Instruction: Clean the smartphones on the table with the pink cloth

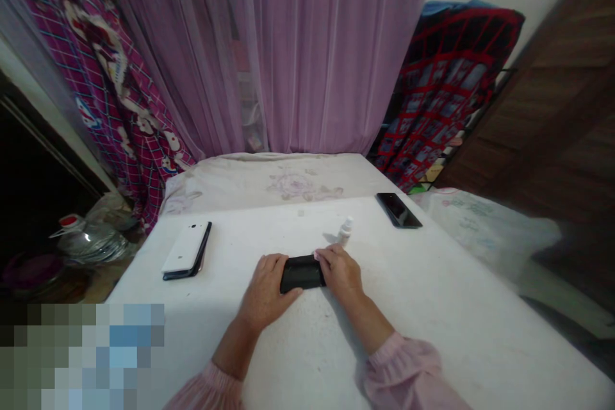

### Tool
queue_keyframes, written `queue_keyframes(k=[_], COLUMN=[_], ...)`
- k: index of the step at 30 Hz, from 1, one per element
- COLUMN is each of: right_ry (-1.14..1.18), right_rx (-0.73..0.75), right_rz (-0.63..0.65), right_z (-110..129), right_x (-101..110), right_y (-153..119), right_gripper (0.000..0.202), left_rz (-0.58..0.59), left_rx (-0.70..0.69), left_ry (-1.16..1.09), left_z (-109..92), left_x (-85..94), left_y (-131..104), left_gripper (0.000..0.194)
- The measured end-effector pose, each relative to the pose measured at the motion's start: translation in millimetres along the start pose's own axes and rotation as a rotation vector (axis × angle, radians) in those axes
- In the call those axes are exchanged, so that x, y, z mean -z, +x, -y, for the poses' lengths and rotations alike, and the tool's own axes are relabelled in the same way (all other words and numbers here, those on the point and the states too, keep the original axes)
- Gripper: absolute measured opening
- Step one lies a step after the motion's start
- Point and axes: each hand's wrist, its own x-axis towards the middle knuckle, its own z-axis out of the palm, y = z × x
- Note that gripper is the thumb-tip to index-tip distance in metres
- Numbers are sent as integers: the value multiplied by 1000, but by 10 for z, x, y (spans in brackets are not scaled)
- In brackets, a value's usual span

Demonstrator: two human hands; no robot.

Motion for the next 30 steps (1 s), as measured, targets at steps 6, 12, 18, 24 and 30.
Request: queue_keyframes(k=[6,12,18,24,30], right_ry=[73,37,30,-8,-30], right_rx=[42,72,133,18,-16], right_rz=[-25,-33,-17,-56,-83], right_z=[-34,52,241,12,-40], right_x=[110,140,67,144,142], right_y=[-333,-519,-456,-476,-450], right_gripper=[26,34,32,28,26], left_rz=[-3,-21,-38,-44,-59], left_rx=[33,48,45,57,40], left_ry=[7,26,23,28,61], left_z=[-26,-82,-82,-74,-141], left_x=[-12,-26,-44,-47,-107], left_y=[-6,-7,-8,-18,-18], left_gripper=[53,53,52,53,56])
